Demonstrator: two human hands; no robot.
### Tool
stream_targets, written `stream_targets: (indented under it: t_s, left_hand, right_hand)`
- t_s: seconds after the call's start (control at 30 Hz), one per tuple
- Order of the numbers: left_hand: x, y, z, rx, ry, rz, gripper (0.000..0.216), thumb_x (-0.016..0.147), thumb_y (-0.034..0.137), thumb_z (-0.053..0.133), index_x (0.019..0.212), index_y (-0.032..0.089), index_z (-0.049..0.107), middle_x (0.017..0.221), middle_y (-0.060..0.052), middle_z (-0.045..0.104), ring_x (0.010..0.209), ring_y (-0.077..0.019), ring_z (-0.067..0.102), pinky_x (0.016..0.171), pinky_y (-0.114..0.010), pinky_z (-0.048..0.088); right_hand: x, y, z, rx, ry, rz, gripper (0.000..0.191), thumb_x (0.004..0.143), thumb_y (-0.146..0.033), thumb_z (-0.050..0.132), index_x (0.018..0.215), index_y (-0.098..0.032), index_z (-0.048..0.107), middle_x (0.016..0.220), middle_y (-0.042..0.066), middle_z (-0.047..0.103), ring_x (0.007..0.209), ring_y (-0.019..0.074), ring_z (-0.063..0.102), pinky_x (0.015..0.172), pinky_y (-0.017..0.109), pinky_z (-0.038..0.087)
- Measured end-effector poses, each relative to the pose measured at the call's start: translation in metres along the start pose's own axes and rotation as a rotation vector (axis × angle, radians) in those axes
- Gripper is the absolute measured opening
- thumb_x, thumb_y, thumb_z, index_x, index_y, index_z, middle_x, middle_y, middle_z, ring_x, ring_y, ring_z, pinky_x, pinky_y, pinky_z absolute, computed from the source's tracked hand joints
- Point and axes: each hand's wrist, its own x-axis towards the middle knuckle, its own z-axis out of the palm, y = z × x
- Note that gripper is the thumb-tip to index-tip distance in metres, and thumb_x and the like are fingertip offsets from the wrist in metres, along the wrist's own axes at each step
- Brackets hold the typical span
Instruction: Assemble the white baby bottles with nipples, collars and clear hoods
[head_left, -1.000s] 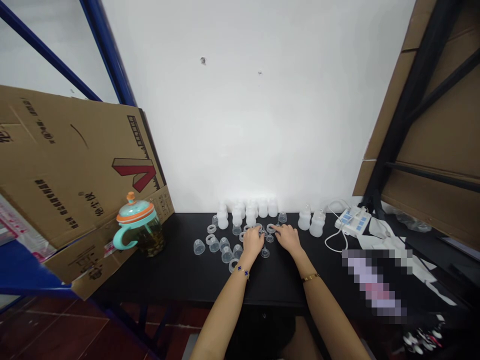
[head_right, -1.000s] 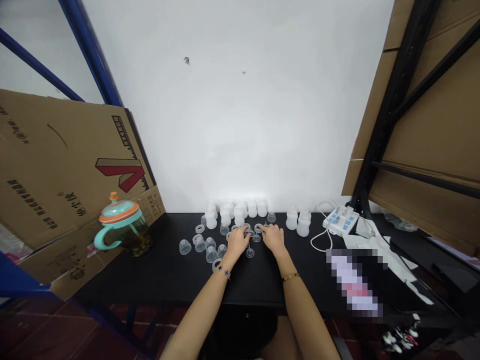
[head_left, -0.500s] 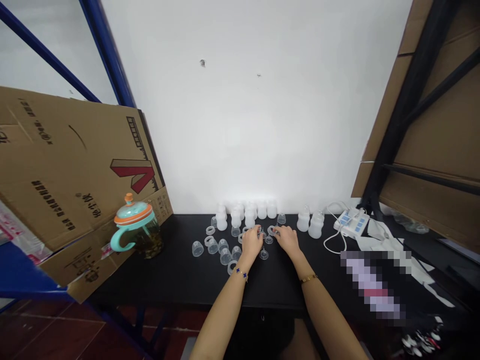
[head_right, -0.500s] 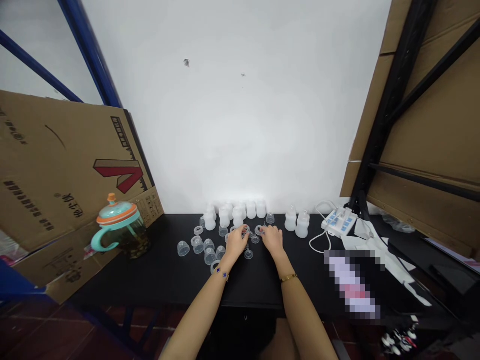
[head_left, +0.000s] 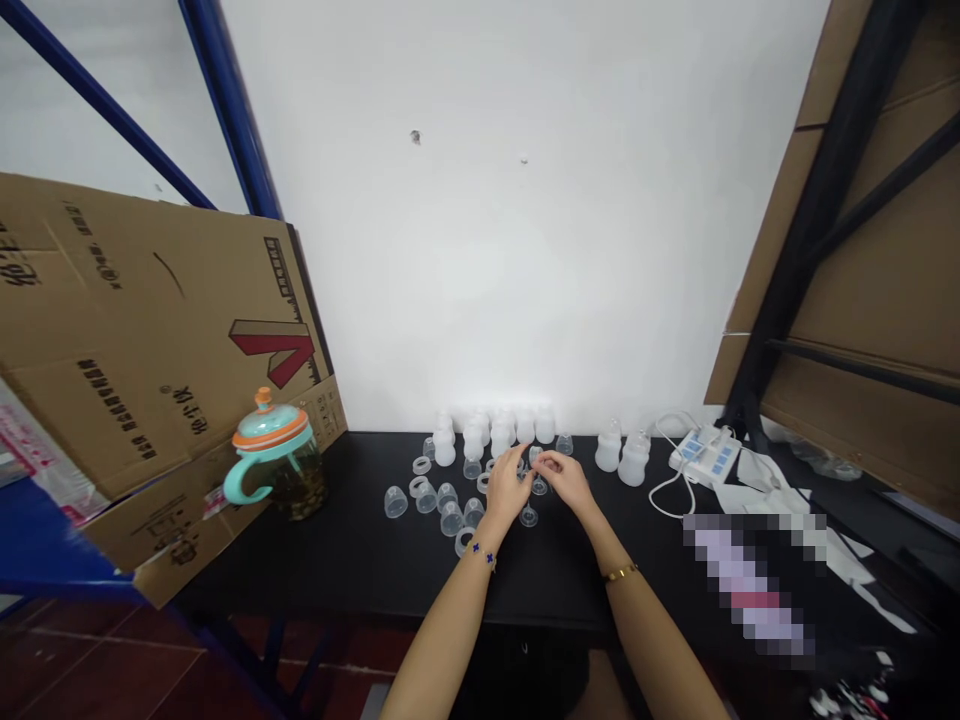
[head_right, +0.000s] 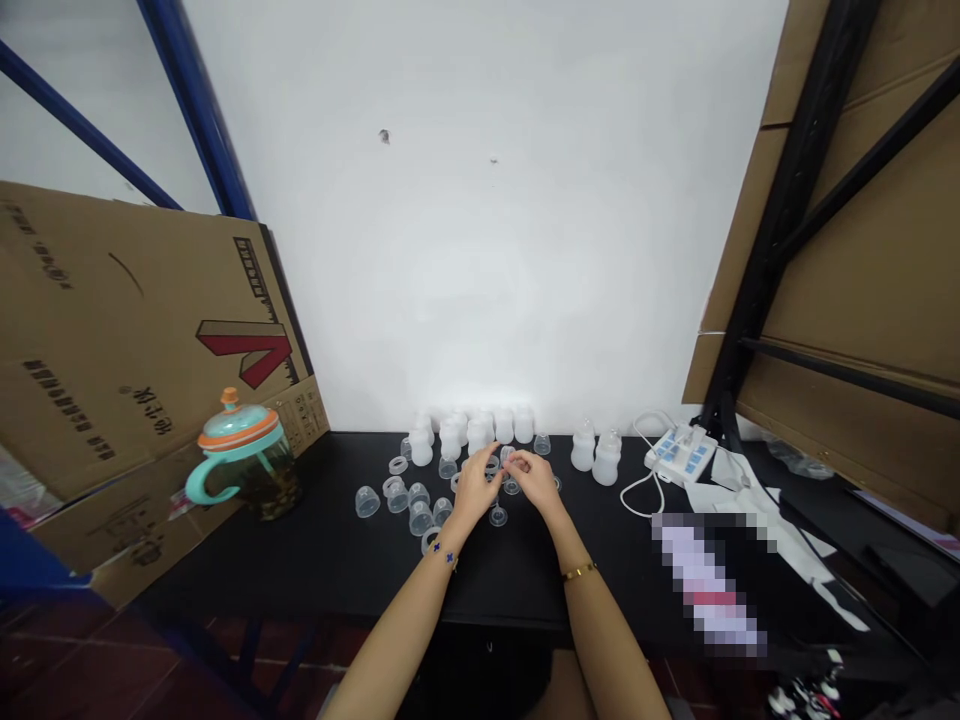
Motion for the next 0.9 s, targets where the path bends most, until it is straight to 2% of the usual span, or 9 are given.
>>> stream_targets:
  t_s: [0.1,0.2,0.6,0.8,0.9]
  left_hand:
    - [0.001,0.003,-0.002,-0.042,-0.008,0.052,0.05,0.089,0.014,0.055,0.138,0.024,0.056,0.137,-0.007,0.062,0.129,-0.0219,0.055,0.112,-0.041,0.044]
    - [0.001,0.008,-0.005,-0.067,-0.031,0.065,0.048,0.088,0.012,0.055,0.134,0.025,0.059,0.135,-0.007,0.064,0.128,-0.0226,0.057,0.111,-0.043,0.045]
    - [0.0,0.006,-0.002,-0.096,-0.034,0.109,0.044,0.091,0.015,0.056,0.134,0.025,0.058,0.136,-0.005,0.063,0.129,-0.0201,0.056,0.111,-0.039,0.047]
    - [0.001,0.003,0.001,-0.166,-0.043,0.033,0.044,0.092,0.022,0.058,0.136,0.023,0.054,0.137,-0.008,0.063,0.124,-0.0222,0.061,0.099,-0.037,0.055]
    - [0.001,0.004,0.001,-0.206,-0.027,0.006,0.044,0.089,0.02,0.061,0.133,0.022,0.055,0.132,-0.009,0.065,0.119,-0.022,0.063,0.092,-0.035,0.057]
  right_hand:
    - [0.002,0.0,0.005,0.257,-0.047,0.036,0.034,0.077,-0.053,0.066,0.082,-0.02,0.068,0.067,0.0,0.063,0.063,0.0172,0.056,0.062,0.027,0.043]
    - [0.002,-0.003,0.004,0.388,-0.084,0.066,0.033,0.073,-0.052,0.069,0.079,-0.02,0.066,0.066,-0.001,0.064,0.062,0.0163,0.056,0.06,0.027,0.043]
    - [0.0,-0.01,0.002,0.536,-0.158,0.171,0.031,0.067,-0.047,0.075,0.075,-0.018,0.067,0.058,-0.004,0.055,0.053,0.011,0.046,0.047,0.022,0.035]
    - [-0.003,-0.016,-0.002,0.641,-0.155,0.235,0.036,0.066,-0.049,0.079,0.078,-0.017,0.068,0.061,-0.003,0.059,0.053,0.0102,0.047,0.048,0.022,0.037]
    - [-0.003,-0.017,-0.002,0.671,-0.149,0.255,0.039,0.065,-0.051,0.081,0.081,-0.017,0.07,0.061,-0.003,0.059,0.052,0.0104,0.048,0.047,0.022,0.037]
